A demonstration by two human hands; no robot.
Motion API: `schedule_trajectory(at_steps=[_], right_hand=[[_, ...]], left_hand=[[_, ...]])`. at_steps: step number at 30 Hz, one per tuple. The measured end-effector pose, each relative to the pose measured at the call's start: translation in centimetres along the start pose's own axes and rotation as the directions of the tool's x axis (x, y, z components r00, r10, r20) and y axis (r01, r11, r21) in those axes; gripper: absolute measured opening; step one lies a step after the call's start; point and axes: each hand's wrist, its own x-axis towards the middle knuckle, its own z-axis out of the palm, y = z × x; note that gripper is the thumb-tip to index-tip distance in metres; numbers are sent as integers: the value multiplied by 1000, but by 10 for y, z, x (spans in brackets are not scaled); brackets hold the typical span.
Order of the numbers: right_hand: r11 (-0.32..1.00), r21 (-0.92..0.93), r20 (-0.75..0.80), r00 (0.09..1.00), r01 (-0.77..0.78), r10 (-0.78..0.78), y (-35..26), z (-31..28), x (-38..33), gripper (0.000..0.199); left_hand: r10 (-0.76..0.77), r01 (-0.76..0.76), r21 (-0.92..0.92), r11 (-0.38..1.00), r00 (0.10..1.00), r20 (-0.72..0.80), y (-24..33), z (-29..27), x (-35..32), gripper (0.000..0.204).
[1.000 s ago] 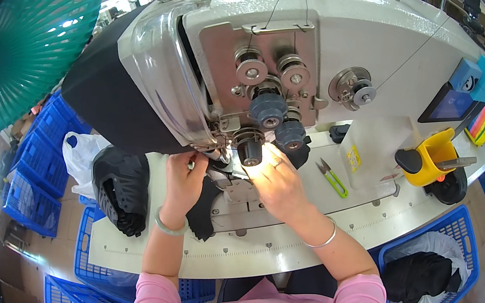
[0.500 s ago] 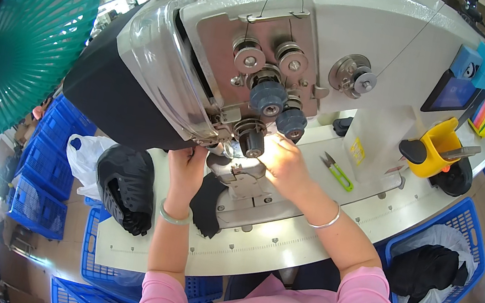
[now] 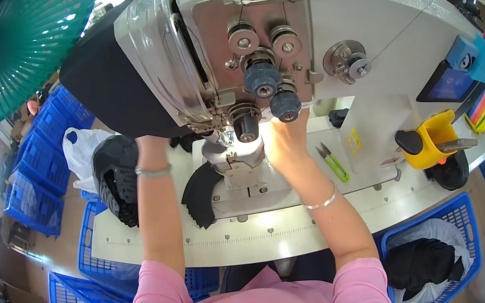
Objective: Stitch together black leather shoe components using an industrial sewing machine.
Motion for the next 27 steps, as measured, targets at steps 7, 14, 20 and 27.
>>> schedule_trajectory(at_steps=[7,14,20,27], right_hand=[[877,475,182,967,72,-178,-47,-65,-10,37],[294,896,416,860,-333,-296,-57,-55,0,32],[82,712,688,670,-697,-278,-39,-50,-34,27],[-108,695,698,703,-711,-134,-40,-46,-51,32]], left_hand=[[-247,212,465,859,969,14,155,-128,63,21],[-217,171,142,975,878,426,205,-117,18,16],[-447,797,-140,588,464,764,184,-101,-18,33],[-381,925,-315,214,376,845,180,-87,-33,33]])
